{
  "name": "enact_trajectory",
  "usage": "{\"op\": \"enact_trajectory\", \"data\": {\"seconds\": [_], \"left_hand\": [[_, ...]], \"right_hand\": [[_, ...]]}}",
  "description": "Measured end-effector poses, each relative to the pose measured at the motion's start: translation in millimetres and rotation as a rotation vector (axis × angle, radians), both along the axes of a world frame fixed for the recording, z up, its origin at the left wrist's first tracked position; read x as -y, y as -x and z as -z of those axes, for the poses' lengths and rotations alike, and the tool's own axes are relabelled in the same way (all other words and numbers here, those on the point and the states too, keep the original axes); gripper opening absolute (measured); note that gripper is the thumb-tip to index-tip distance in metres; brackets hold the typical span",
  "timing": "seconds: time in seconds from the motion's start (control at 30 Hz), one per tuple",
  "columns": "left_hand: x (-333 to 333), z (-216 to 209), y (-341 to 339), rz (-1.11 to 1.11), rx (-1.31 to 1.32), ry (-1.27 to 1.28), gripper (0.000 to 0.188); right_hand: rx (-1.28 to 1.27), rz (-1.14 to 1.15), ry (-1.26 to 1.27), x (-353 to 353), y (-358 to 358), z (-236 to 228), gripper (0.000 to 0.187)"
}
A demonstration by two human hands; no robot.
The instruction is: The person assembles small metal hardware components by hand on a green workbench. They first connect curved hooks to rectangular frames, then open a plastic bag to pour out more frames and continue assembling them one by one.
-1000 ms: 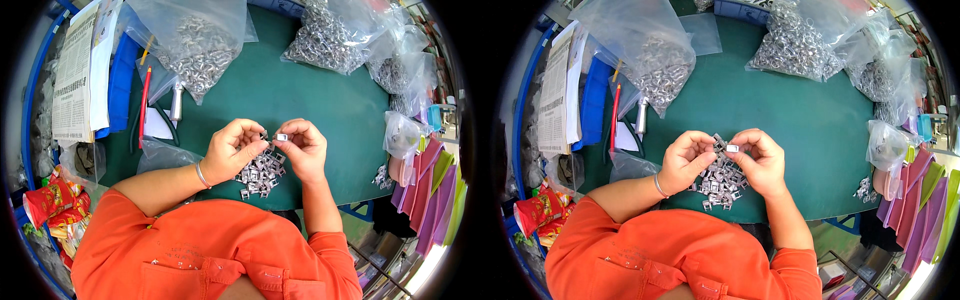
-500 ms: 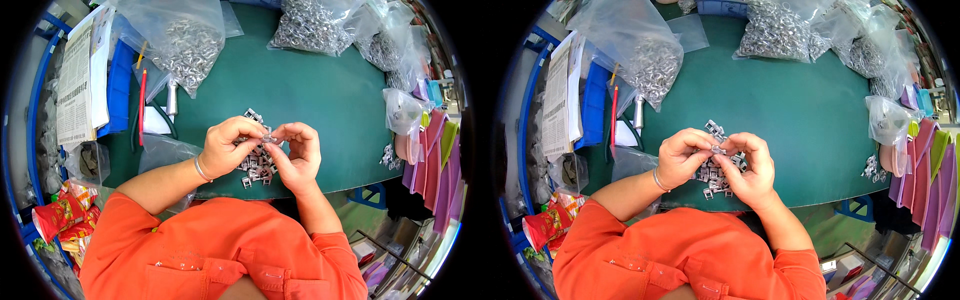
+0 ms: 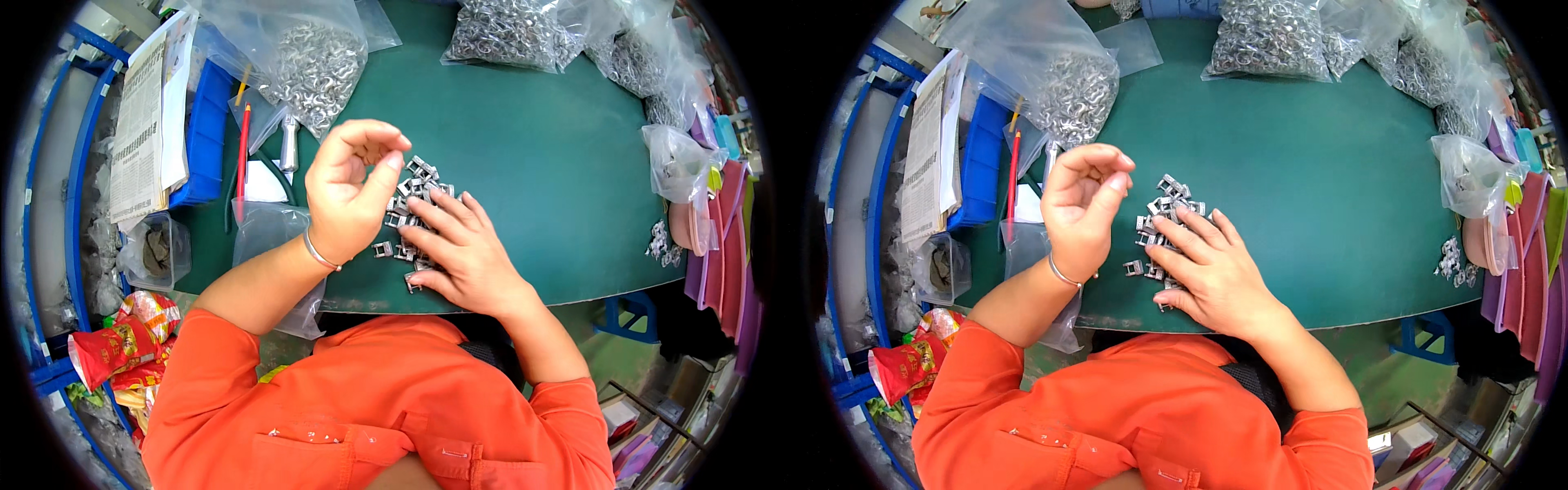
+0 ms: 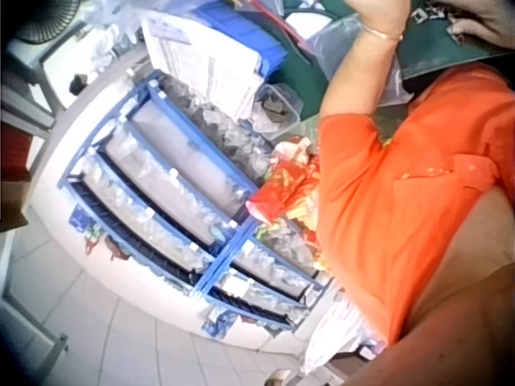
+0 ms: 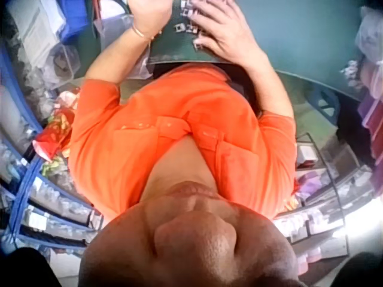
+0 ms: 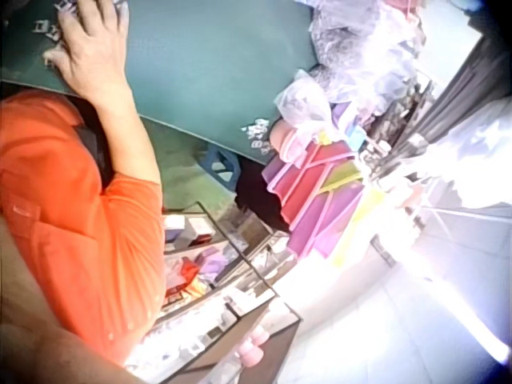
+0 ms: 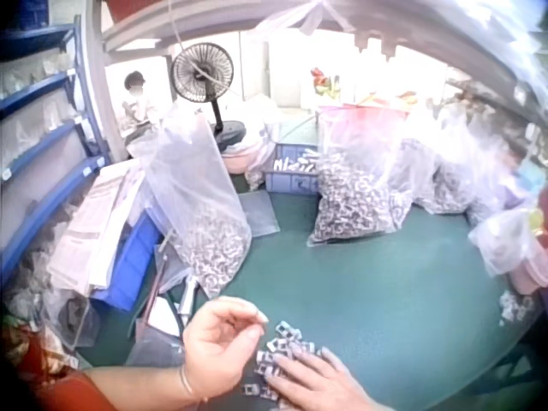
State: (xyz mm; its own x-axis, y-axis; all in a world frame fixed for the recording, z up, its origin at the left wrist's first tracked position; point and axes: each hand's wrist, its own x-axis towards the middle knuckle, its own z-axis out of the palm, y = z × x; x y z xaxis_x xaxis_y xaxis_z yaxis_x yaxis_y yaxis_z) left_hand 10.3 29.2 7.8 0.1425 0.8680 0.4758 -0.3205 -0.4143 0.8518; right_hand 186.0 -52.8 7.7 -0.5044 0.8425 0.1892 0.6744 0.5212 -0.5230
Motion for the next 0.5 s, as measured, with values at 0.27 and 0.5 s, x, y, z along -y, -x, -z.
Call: {"op": "enact_trajectory", "data": {"seconds": [0.27, 0.5], "left_hand": [[-21, -51, 3, 0.041, 0.281, -0.035, 0.027], [-15, -85, 30, 0.031, 0.345, -0.244, 0.026]], "right_hand": [[0.027, 0.246, -0.257, -18, -1, 4, 0.040], [-0.091, -0.008, -0.245, -28, 101, -13, 0.031]]}}
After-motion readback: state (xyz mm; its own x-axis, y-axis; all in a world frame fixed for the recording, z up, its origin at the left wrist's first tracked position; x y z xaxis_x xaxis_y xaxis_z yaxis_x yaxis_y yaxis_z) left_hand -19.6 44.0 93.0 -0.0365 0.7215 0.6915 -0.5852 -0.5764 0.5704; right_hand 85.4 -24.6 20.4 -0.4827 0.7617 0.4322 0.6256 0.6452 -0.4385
